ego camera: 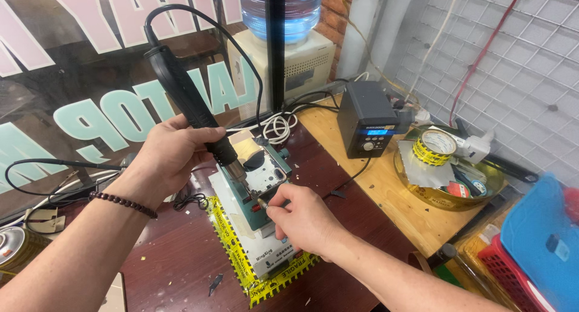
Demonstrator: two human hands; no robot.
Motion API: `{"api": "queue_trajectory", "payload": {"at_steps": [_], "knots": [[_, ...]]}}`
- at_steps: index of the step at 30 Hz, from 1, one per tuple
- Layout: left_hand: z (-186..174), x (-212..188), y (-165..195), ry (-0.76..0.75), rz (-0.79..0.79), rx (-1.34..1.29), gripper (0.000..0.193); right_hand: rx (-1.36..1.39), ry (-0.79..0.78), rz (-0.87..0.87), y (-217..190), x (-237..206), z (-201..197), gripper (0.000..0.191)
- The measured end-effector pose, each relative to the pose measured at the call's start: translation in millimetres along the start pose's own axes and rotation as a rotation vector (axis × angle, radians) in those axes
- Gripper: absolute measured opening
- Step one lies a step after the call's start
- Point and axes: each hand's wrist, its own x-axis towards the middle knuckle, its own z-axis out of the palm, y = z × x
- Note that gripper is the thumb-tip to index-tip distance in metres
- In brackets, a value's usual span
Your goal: The person holds a hot air gun and heats the back glass of a phone clamped in a repair fixture, while using a thin pry tool in the other hand to work along the edge of the back cover, loosening the adhesive around the phone body.
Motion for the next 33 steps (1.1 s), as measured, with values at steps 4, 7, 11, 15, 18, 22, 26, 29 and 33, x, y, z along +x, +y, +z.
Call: {"api": "queue_trajectory", "payload": {"at_steps": [4, 7, 11, 15, 18, 22, 26, 29, 33], "knots": [[-1, 2, 0, -0.016, 0.006, -0.024, 0.015, 0.115, -0.01, 0.037, -1, 2, 0, 0.014], [-2, 2, -2, -0.011, -0.006, -0.027, 0.015, 0.006, 0.029, 0.047, -5, 0, 4, 0.014], [-2, 4, -2, -0.028, 0.012, -0.03, 0.016, -0.034, 0.053, 0.084, -12, 2, 9, 0.013], [-4, 5, -1, -0.022, 0.009, -0.041, 0.016, -0.001, 0.061, 0.072, -9, 4, 10, 0.012], [-4, 5, 0, -0.001, 0.021, -0.003, 0.015, 0.013, 0.034, 0.013, -4, 7, 7, 0.014], [-5, 5, 1, 0.0, 0.022, -0.055, 0.015, -0.022, 0.021, 0.016, -2, 15, 3, 0.013], [-5, 7, 3, -0.002, 0.013, -0.036, 0.015, -0.045, 0.072, 0.028, -5, 17, 11, 0.012], [-7, 6, 3, 0.022, 0.01, -0.01, 0.015, -0.012, 0.114, 0.019, -11, 17, 18, 0.012], [-10, 7, 3, -0.01, 0.035, -0.038, 0.015, 0.035, 0.098, 0.083, -19, 14, 18, 0.012]]}}
